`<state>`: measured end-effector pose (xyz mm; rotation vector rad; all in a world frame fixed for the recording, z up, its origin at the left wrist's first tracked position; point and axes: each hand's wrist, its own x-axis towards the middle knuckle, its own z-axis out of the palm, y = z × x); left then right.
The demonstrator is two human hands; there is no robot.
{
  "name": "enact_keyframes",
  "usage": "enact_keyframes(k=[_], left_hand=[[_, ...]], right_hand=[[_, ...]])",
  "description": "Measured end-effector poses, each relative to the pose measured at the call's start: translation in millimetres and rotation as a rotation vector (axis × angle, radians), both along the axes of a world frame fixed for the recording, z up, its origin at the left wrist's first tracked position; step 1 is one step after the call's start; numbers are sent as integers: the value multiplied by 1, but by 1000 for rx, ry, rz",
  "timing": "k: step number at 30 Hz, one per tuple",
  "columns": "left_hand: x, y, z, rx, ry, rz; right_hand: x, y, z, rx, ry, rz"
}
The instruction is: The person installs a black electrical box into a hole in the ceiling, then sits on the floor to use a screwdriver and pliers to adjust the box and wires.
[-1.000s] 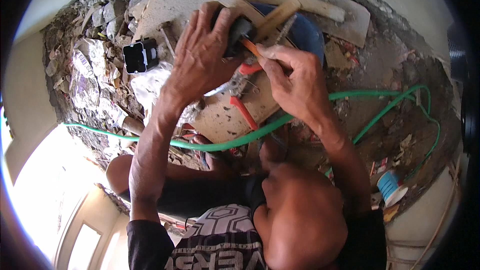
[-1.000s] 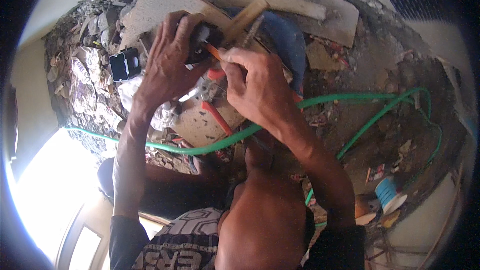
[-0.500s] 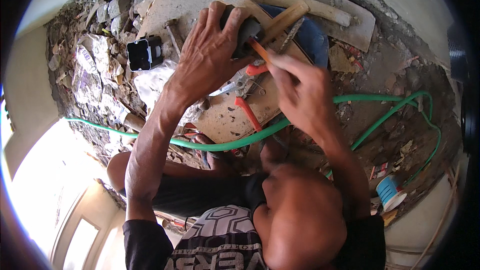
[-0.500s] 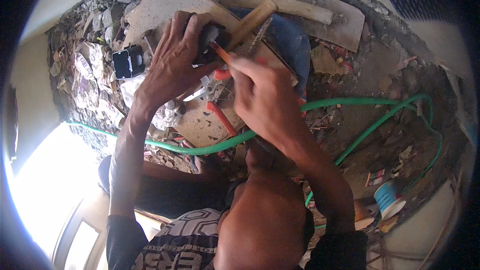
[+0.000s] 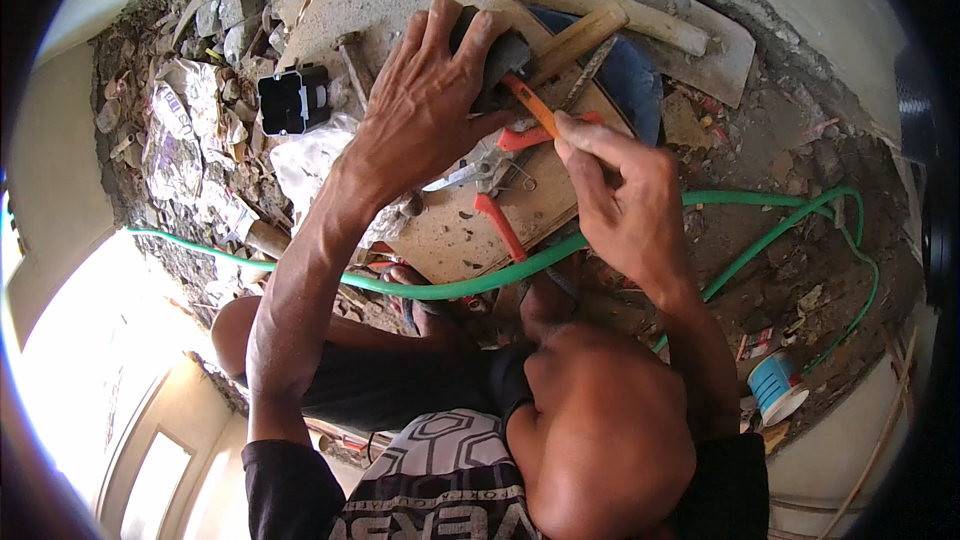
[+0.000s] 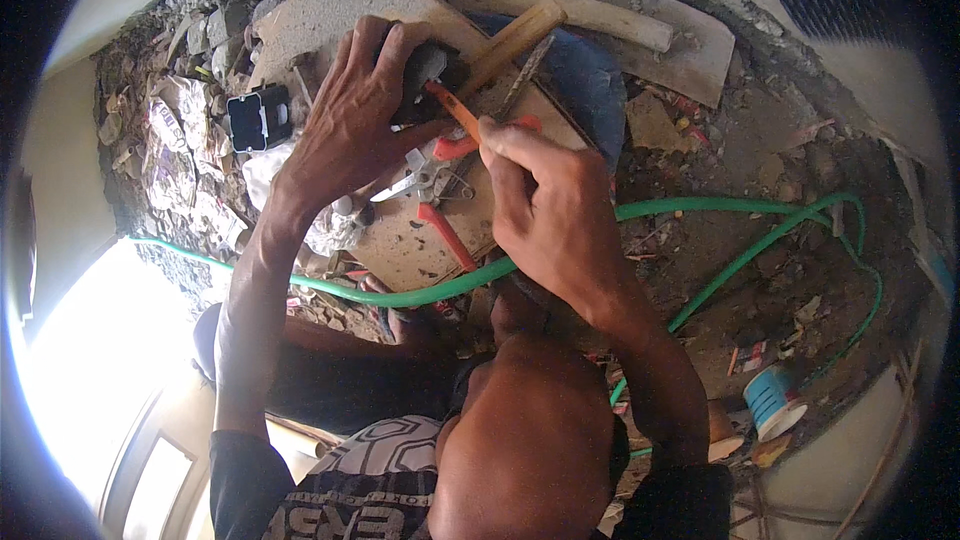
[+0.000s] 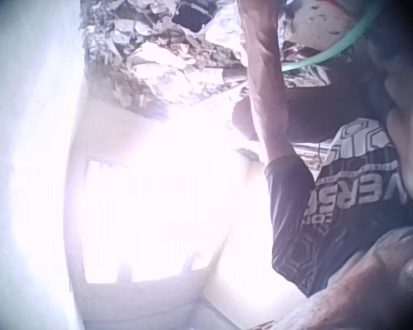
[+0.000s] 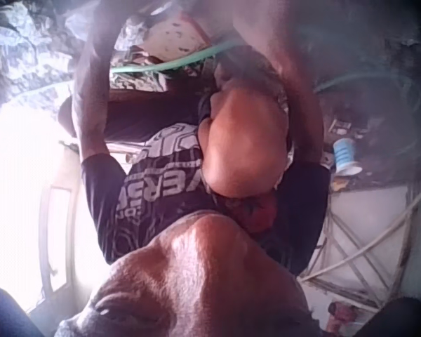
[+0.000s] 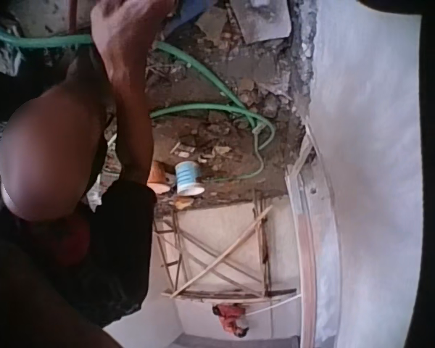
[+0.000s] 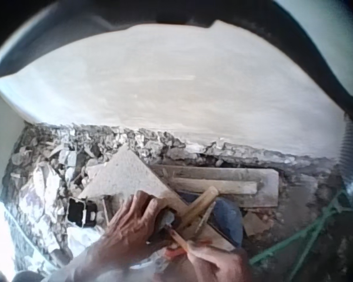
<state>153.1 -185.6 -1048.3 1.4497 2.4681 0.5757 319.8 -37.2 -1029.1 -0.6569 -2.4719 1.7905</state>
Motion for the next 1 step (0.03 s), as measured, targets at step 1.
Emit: enact_keyframes(k=[1], left_hand=[[-2, -2, 0, -71, -1, 4]], right_hand=[[-10, 2, 3, 39, -40, 30]])
